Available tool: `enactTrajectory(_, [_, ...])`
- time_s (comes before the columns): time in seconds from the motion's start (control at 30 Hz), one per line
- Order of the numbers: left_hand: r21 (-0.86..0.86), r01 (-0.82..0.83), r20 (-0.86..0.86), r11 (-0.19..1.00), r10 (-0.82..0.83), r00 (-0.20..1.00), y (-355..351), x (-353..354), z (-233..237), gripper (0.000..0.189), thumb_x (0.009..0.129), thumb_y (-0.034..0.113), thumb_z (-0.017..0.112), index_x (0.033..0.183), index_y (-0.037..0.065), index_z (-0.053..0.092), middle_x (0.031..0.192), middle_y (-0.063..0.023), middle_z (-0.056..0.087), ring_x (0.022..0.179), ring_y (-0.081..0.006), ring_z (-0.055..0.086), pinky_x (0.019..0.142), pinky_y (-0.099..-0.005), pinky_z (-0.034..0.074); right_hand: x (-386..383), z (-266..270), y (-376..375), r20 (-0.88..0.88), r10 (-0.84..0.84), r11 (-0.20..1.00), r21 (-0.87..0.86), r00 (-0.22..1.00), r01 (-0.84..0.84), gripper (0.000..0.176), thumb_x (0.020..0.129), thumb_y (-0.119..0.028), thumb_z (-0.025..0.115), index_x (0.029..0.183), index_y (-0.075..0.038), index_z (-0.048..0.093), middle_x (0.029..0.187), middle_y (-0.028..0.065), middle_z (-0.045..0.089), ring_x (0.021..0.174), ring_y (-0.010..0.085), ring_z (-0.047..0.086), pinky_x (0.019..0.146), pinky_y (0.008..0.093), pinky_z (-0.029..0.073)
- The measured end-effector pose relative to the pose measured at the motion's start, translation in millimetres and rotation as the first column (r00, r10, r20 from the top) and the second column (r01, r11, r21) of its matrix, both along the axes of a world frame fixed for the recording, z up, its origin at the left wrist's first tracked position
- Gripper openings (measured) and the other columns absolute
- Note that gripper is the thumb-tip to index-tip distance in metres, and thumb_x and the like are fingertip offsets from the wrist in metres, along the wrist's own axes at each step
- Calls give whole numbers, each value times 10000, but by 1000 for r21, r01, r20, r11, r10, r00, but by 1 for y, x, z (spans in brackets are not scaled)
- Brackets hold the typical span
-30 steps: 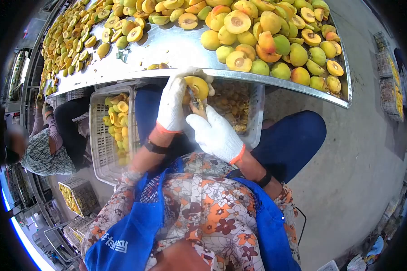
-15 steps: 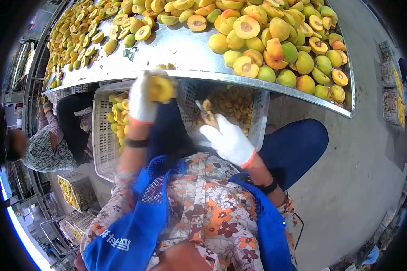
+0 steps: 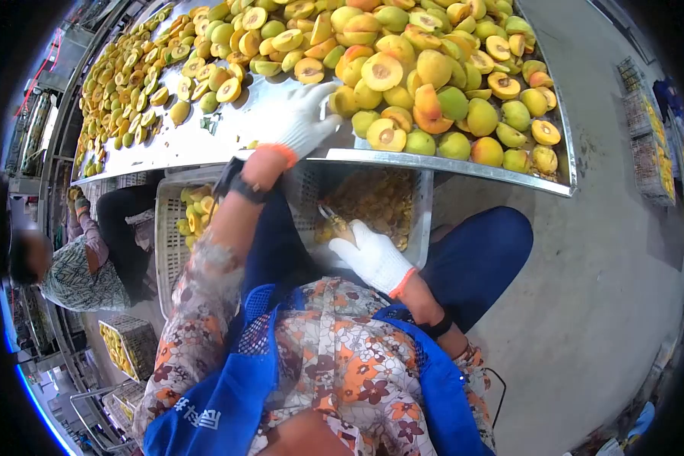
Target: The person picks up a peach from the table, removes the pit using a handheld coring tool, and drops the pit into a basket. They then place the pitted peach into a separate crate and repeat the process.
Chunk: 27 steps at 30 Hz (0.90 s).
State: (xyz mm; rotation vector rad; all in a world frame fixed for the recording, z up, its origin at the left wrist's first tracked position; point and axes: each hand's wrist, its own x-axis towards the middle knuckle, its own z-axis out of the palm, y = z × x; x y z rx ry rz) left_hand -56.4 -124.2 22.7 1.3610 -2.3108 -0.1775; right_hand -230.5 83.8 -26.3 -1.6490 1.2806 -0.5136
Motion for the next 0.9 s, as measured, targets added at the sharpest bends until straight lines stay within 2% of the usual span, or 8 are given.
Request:
enactTrajectory(0.07, [-12, -16, 72, 1000, 17, 997, -23, -23, -18, 547, 824, 367, 723, 1301, 135, 590, 1159, -165, 683, 1086, -365, 637, 931, -460, 518, 2, -8, 6, -34, -6, 969, -249, 999, -3, 199, 956, -164, 638, 1141, -100, 674, 954, 247, 599, 693, 412, 637, 568, 467, 512])
enactTrajectory(0.17, [140, -86, 84, 986, 75, 994, -36, -30, -13, 560, 775, 382, 766, 1235, 105, 607, 1105, -199, 689, 1001, -378, 662, 864, -456, 538, -8, -1, 5, -35, -26, 1000, 14, 999, 27, 608, 985, -475, 582, 1242, 73, 521, 973, 377, 651, 951, 528, 650, 786, 541, 527])
enactTrajectory(0.37, [64, -206, -50, 976, 209, 977, -5, 20, -3, 567, 777, 402, 778, 1183, 43, 612, 1031, -164, 693, 934, -282, 684, 834, -380, 543, -11, 31, -2, 136, -274, 957, 133, 952, 256, 494, 978, -407, 650, 1130, 56, 571, 911, 332, 657, 900, 499, 662, 720, 494, 523])
enactTrajectory(0.43, [329, 7, -567, 944, 192, 801, 4, 40, -9, 513, 877, 346, 699, 1249, 12, 582, 1108, -160, 679, 954, -259, 686, 838, -357, 551, -7, 35, -9, 164, -333, 942, 105, 929, 319, 481, 978, -406, 653, 1130, 43, 573, 927, 324, 667, 900, 502, 665, 712, 496, 528])
enactTrajectory(0.5, [485, 378, -865, 789, 371, 337, 31, 44, 6, 487, 952, 291, 605, 1325, -15, 537, 1190, -164, 646, 952, -255, 682, 843, -364, 563, -5, 51, -18, 188, -326, 945, 76, 927, 317, 461, 978, -392, 658, 1154, 23, 563, 943, 314, 679, 891, 499, 673, 704, 501, 535])
enactTrajectory(0.63, [390, 735, -818, 555, 575, 1, 80, 31, 18, 500, 1025, 318, 445, 1400, -10, 487, 1236, -183, 629, 1001, -299, 665, 814, -393, 569, 7, 78, -30, 176, -347, 927, -80, 921, 365, 425, 982, -356, 658, 1181, -3, 533, 924, 309, 683, 875, 492, 678, 685, 513, 537])
enactTrajectory(0.67, [297, 854, -831, 426, 556, 12, 81, 37, 10, 502, 1042, 329, 395, 1393, -15, 496, 1251, -172, 632, 1045, -295, 659, 829, -397, 567, 10, 80, -31, 165, -354, 920, -112, 920, 374, 411, 981, -348, 658, 1163, -2, 531, 913, 305, 684, 863, 494, 676, 675, 517, 536])
enactTrajectory(0.9, [590, 553, -712, 588, 702, 14, 117, 4, 15, 476, 1046, 356, 441, 1393, 41, 527, 1341, -116, 615, 1218, -255, 594, 1047, -416, 473, 25, 61, -26, 16, -374, 891, -272, 927, 364, 368, 982, -326, 640, 1087, -2, 503, 793, 287, 665, 749, 496, 667, 611, 551, 533])
